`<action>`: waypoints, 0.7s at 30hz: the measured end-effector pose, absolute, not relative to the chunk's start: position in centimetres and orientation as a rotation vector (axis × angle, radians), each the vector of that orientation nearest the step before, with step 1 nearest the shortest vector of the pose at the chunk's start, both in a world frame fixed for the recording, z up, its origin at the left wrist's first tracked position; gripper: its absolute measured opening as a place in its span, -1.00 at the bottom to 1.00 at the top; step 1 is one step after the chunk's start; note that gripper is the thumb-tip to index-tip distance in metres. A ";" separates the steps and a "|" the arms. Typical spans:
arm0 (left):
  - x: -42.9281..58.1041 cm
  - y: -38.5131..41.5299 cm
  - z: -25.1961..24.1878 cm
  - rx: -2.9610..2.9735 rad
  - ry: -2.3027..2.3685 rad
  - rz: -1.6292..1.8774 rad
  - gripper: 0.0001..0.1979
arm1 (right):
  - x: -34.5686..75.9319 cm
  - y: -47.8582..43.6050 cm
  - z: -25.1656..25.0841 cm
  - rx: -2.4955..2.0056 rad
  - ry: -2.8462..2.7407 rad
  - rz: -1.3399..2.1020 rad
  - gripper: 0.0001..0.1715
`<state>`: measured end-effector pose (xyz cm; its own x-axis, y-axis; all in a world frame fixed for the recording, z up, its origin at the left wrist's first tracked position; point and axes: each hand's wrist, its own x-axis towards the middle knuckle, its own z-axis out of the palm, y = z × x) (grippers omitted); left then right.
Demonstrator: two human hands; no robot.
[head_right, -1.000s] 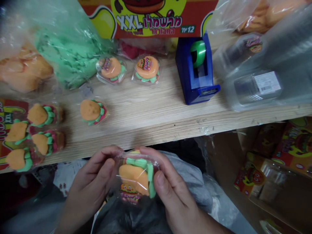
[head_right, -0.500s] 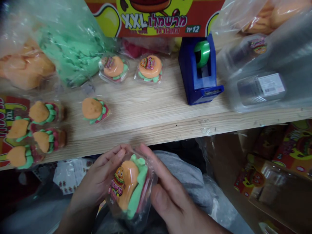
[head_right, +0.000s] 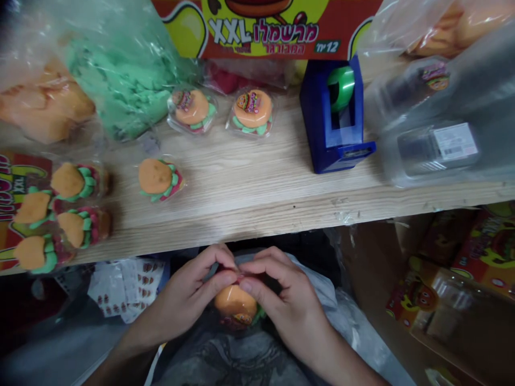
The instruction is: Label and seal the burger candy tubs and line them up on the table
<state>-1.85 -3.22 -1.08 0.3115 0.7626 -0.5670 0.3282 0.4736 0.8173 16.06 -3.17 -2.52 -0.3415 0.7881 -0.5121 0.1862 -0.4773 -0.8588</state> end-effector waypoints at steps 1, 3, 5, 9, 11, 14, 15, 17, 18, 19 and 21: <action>-1.7 -3.3 -1.3 1.095 1.307 0.393 -0.89 | 16.1 -3.1 -2.5 -1.458 -1.282 1.888 -0.86; -1.4 -3.7 -1.8 1.041 1.370 0.466 -0.93 | 16.4 -3.0 -2.5 -1.426 -1.296 1.952 -0.84; -1.4 -4.3 -2.2 0.964 1.427 0.555 -0.89 | 16.7 -3.0 -2.6 -1.397 -1.285 2.002 -0.83; -2.0 -5.7 -2.5 0.751 1.452 0.530 -0.86 | 17.1 -3.8 -3.5 -1.447 -1.074 1.933 -0.84; -2.2 -6.2 -2.4 0.646 1.428 0.523 -0.89 | 17.0 -4.2 -4.0 -1.438 -0.964 1.892 -0.86; -2.1 -6.2 -1.9 0.647 1.456 0.627 -0.95 | 16.7 -4.6 -4.3 -1.412 -0.931 1.849 -0.87; -2.1 -6.0 -1.7 0.675 1.467 0.652 -0.95 | 16.5 -4.7 -4.3 -1.410 -0.937 1.835 -0.87; -2.2 -5.3 -1.4 0.753 1.475 0.649 -0.94 | 16.4 -4.9 -4.3 -1.414 -0.954 1.809 -0.88; -2.3 -5.0 -1.3 0.804 1.476 0.636 -0.93 | 16.4 -5.0 -4.2 -1.416 -0.958 1.800 -0.88; -2.4 -4.7 -1.3 0.861 1.474 0.622 -0.91 | 16.4 -5.2 -4.2 -1.416 -0.961 1.791 -0.89; -2.7 -4.3 -1.3 0.975 1.454 0.592 -0.89 | 16.5 -5.6 -4.2 -1.419 -0.964 1.782 -0.91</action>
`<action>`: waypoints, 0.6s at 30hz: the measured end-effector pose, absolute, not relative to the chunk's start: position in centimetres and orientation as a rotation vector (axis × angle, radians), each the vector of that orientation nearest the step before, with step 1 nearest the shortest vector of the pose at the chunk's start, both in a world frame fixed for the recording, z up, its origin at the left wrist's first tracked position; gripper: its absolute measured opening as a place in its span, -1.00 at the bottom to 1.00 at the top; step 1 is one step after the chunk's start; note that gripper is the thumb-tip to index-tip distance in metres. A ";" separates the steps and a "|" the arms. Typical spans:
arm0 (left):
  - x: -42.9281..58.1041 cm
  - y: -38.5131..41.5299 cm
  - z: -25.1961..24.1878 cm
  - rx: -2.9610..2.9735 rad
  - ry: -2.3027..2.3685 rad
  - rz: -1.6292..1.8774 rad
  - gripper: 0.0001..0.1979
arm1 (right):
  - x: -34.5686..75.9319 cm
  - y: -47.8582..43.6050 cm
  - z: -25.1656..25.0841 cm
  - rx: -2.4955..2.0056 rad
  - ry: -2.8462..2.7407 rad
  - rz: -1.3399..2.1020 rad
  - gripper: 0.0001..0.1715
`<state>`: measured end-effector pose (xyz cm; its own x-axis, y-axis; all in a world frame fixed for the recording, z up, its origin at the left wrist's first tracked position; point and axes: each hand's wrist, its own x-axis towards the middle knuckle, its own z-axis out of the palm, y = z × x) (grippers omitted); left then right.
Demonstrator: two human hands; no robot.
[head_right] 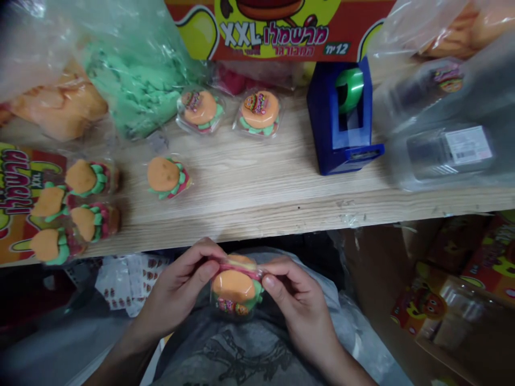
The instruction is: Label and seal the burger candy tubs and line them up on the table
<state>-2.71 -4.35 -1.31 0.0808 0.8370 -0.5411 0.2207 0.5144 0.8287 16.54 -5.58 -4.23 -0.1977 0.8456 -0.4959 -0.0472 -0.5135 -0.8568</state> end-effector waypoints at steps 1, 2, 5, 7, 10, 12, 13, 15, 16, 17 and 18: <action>-2.8 -4.3 -1.4 1.017 1.439 0.581 -0.88 | 16.6 -5.8 -4.3 -1.416 -0.967 1.780 -0.91; -2.9 -4.3 -1.5 1.045 1.424 0.571 -0.87 | 16.7 -6.0 -4.3 -1.414 -0.973 1.782 -0.91; -3.1 -4.6 -2.0 1.081 1.412 0.556 -0.87 | 16.9 -6.5 -4.6 -1.390 -0.986 1.788 -0.89; -3.1 -4.9 -2.2 1.113 1.421 0.559 -0.86 | 17.1 -6.7 -4.8 -1.365 -1.008 1.797 -0.86; -3.0 -5.4 -2.4 1.200 1.413 0.554 -0.84 | 17.5 -6.9 -5.0 -1.367 -1.066 1.810 -0.85; -3.0 -5.8 -2.3 1.257 1.394 0.529 -0.83 | 17.7 -6.9 -4.9 -1.387 -1.133 1.806 -0.84; -2.9 -5.9 -2.3 1.283 1.378 0.515 -0.83 | 17.7 -6.9 -4.8 -1.387 -1.184 1.793 -0.83; -2.7 -6.1 -2.2 1.337 1.328 0.490 -0.82 | 17.7 -6.6 -4.5 -1.349 -1.320 1.754 -0.80; -2.6 -6.2 -2.3 1.365 1.298 0.477 -0.81 | 17.7 -6.5 -4.4 -1.321 -1.392 1.726 -0.78; -2.4 -6.2 -2.3 1.387 1.267 0.463 -0.80 | 17.6 -6.3 -4.2 -1.303 -1.455 1.703 -0.77; -2.2 -6.3 -2.4 1.390 1.257 0.459 -0.81 | 17.5 -6.1 -4.1 -1.293 -1.503 1.688 -0.77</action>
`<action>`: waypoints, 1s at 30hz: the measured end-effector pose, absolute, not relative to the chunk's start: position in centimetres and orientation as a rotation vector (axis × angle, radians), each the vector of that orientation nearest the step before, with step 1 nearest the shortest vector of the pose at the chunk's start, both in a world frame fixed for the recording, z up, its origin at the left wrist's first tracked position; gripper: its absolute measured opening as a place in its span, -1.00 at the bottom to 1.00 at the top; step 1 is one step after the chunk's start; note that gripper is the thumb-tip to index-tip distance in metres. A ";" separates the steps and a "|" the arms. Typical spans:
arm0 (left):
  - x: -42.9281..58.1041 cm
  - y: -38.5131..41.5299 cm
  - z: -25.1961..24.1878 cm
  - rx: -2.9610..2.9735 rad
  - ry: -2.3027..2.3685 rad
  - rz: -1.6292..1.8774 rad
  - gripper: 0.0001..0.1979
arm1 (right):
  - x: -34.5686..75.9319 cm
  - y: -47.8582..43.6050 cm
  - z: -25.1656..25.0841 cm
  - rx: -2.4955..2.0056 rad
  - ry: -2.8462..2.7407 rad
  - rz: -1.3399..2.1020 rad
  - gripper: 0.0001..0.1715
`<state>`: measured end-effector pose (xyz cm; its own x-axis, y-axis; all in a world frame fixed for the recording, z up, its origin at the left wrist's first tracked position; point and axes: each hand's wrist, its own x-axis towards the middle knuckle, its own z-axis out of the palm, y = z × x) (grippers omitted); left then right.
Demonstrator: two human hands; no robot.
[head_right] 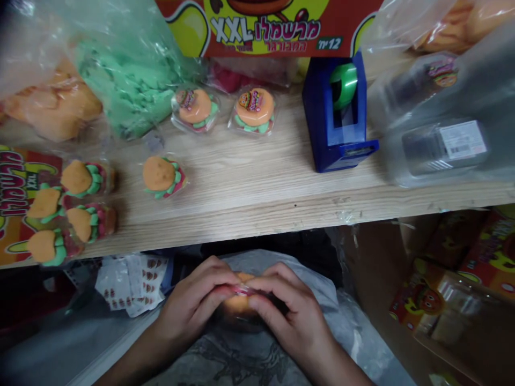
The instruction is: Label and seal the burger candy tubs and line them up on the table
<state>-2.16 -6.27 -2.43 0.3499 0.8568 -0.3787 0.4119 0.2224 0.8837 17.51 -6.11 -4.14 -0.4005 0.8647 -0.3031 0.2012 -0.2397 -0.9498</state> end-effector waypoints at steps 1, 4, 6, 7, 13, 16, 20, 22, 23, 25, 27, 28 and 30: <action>-1.9 -6.3 -2.6 1.371 1.277 0.464 -0.83 | 17.4 -5.9 -4.1 -1.297 -1.532 1.683 -0.77; -1.3 -6.3 -3.0 1.269 1.462 0.455 -0.96 | 17.3 -5.6 -4.1 -1.344 -1.528 1.699 -0.83; -1.0 -6.3 -3.1 1.288 1.532 0.396 -0.95 | 17.4 -5.6 -4.3 -1.374 -1.505 1.717 -0.86; -0.9 -6.4 -3.1 1.330 1.525 0.363 -0.91 | 17.4 -5.7 -4.4 -1.388 -1.495 1.724 -0.86; -0.8 -6.5 -3.5 1.488 1.319 0.290 -0.85 | 17.4 -5.4 -4.8 -1.326 -1.539 1.743 -0.88; -0.7 -5.9 -3.7 1.425 1.327 0.226 -0.83 | 17.1 -5.2 -4.9 -1.349 -1.479 1.770 -0.86; -0.7 -5.6 -3.4 1.229 1.386 0.295 -0.90 | 17.1 -5.3 -5.1 -1.379 -1.282 1.762 -0.86; -0.9 -5.9 -3.2 1.098 1.404 0.379 -0.99 | 17.3 -5.4 -5.2 -1.420 -1.136 1.718 -0.87; -1.1 -6.0 -3.0 1.032 1.411 0.410 -0.97 | 17.3 -5.5 -5.3 -1.443 -1.072 1.699 -0.87; -1.5 -6.1 -2.6 0.943 1.434 0.454 -0.98 | 17.4 -5.6 -5.3 -1.455 -0.998 1.682 -0.87; -1.9 -5.8 -2.2 0.939 1.473 0.481 -0.92 | 17.4 -5.7 -5.1 -1.432 -1.001 1.695 -0.89; -2.2 -5.5 -1.9 0.967 1.484 0.486 -0.91 | 17.3 -5.6 -4.9 -1.413 -1.029 1.713 -0.88; -2.6 -4.9 -1.5 1.050 1.447 0.459 -0.89 | 17.2 -5.5 -4.6 -1.370 -1.128 1.755 -0.80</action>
<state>-2.58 -4.88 -1.53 0.1398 0.8065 -0.5744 0.3280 0.5096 0.7954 17.24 -5.47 -4.63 -0.2565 0.8695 -0.4221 0.0226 -0.4312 -0.9020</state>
